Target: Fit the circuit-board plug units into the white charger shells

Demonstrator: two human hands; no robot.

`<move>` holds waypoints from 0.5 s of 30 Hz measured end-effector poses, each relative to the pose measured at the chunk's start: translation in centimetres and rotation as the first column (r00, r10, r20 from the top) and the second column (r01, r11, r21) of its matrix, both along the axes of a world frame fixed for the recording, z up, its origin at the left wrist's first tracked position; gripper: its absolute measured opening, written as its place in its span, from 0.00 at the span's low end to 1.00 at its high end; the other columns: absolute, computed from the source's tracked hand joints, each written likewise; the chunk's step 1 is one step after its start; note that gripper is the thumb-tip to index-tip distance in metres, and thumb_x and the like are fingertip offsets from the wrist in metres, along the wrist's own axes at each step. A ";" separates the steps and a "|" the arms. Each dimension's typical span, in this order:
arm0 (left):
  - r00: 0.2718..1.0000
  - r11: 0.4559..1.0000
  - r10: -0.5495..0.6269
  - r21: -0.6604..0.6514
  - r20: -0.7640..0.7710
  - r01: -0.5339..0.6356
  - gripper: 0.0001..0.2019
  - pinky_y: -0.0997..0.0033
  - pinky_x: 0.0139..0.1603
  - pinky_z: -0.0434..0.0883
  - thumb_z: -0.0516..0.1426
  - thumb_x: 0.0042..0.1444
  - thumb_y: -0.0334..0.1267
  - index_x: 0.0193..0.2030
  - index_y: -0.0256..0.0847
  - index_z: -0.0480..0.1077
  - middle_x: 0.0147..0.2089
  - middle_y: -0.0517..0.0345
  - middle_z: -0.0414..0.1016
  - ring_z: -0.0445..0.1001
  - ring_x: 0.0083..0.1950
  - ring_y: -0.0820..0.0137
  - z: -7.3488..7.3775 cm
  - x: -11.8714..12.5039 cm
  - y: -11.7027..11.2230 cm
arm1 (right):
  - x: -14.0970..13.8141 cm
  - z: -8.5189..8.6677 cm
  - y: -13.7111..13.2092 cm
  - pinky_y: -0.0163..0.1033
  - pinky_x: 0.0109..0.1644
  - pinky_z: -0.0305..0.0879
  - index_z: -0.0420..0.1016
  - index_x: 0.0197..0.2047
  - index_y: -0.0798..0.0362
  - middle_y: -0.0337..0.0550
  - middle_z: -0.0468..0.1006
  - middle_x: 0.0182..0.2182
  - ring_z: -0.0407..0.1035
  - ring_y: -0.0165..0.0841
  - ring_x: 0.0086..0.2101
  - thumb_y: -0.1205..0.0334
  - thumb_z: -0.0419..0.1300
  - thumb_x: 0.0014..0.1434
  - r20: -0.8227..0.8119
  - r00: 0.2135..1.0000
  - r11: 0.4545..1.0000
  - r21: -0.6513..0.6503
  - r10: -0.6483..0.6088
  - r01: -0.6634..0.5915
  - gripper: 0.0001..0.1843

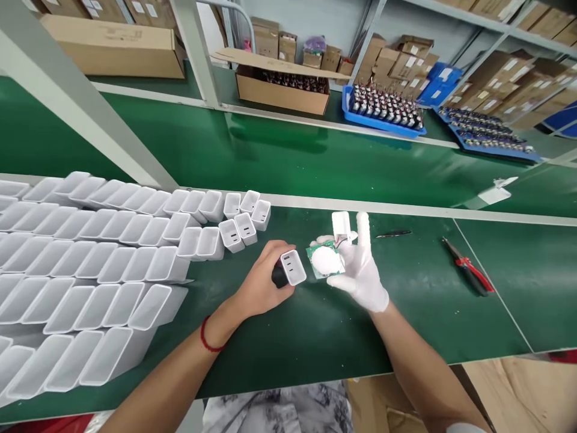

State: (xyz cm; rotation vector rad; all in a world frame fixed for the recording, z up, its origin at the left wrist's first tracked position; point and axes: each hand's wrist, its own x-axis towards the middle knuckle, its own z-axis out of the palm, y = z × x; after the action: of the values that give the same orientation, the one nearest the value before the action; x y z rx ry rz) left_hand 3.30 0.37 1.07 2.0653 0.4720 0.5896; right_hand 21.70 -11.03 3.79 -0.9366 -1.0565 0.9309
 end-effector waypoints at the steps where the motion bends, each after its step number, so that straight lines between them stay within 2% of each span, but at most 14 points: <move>1: 1.000 1.000 -0.018 -0.018 0.026 0.018 0.30 0.58 0.55 0.72 0.61 0.49 0.28 0.59 0.45 0.59 0.58 0.47 0.62 0.68 0.59 0.57 -0.1 -0.1 0.1 | -0.3 -0.1 -0.2 0.50 0.53 0.72 0.16 0.70 0.34 0.45 0.76 0.52 0.72 0.36 0.52 0.60 0.70 0.54 0.056 0.998 1.000 0.015 0.003 -0.004 0.66; 5: 0.992 0.993 -0.083 -0.073 0.100 0.091 0.30 0.57 0.58 0.71 0.60 0.52 0.27 0.62 0.47 0.59 0.61 0.47 0.59 0.65 0.63 0.57 -0.5 -0.6 0.3 | -1.2 -1.0 -1.1 0.54 0.61 0.64 0.13 0.70 0.36 0.49 0.73 0.58 0.68 0.34 0.57 0.62 0.66 0.59 0.287 0.958 1.000 0.015 0.012 -0.017 0.62; 7: 0.987 0.985 -0.129 -0.100 0.098 0.139 0.30 0.59 0.55 0.73 0.59 0.54 0.27 0.62 0.48 0.58 0.61 0.47 0.59 0.66 0.62 0.58 -0.6 -0.8 0.2 | -1.6 -1.5 -1.3 0.55 0.63 0.61 0.14 0.70 0.35 0.50 0.71 0.60 0.66 0.34 0.59 0.65 0.65 0.60 0.356 0.934 1.000 0.012 0.014 -0.020 0.60; 10: 0.986 0.972 -0.157 -0.167 0.062 0.166 0.27 0.65 0.48 0.77 0.59 0.56 0.29 0.61 0.48 0.59 0.61 0.47 0.59 0.70 0.57 0.61 -0.7 -0.8 -0.2 | -2.0 -1.7 -1.4 0.52 0.62 0.63 0.19 0.71 0.35 0.50 0.68 0.62 0.67 0.33 0.58 0.71 0.63 0.60 0.431 0.902 0.999 0.039 0.015 -0.035 0.58; 13: 0.990 0.972 -0.135 -0.189 0.034 0.139 0.26 0.67 0.47 0.77 0.59 0.56 0.30 0.60 0.47 0.60 0.60 0.48 0.59 0.71 0.56 0.62 -0.7 -0.7 -0.5 | -2.3 -1.5 -1.2 0.52 0.62 0.63 0.23 0.72 0.36 0.49 0.72 0.58 0.71 0.31 0.53 0.75 0.61 0.60 0.524 0.852 0.997 0.080 -0.024 -0.021 0.56; 15: 0.992 0.976 -0.122 -0.176 0.030 0.125 0.27 0.67 0.48 0.77 0.59 0.56 0.30 0.61 0.48 0.59 0.60 0.48 0.60 0.70 0.57 0.61 -0.7 -0.6 -0.6 | -2.4 -1.3 -1.2 0.55 0.63 0.61 0.23 0.72 0.39 0.47 0.75 0.54 0.70 0.33 0.54 0.76 0.60 0.59 0.561 0.827 0.996 0.084 -0.043 -0.005 0.56</move>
State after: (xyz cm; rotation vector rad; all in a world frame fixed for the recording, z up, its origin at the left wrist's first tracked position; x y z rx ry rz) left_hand 2.67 -0.20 0.39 1.9017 0.3685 0.4751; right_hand 19.35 -12.22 2.47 -1.1869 -1.5711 0.5900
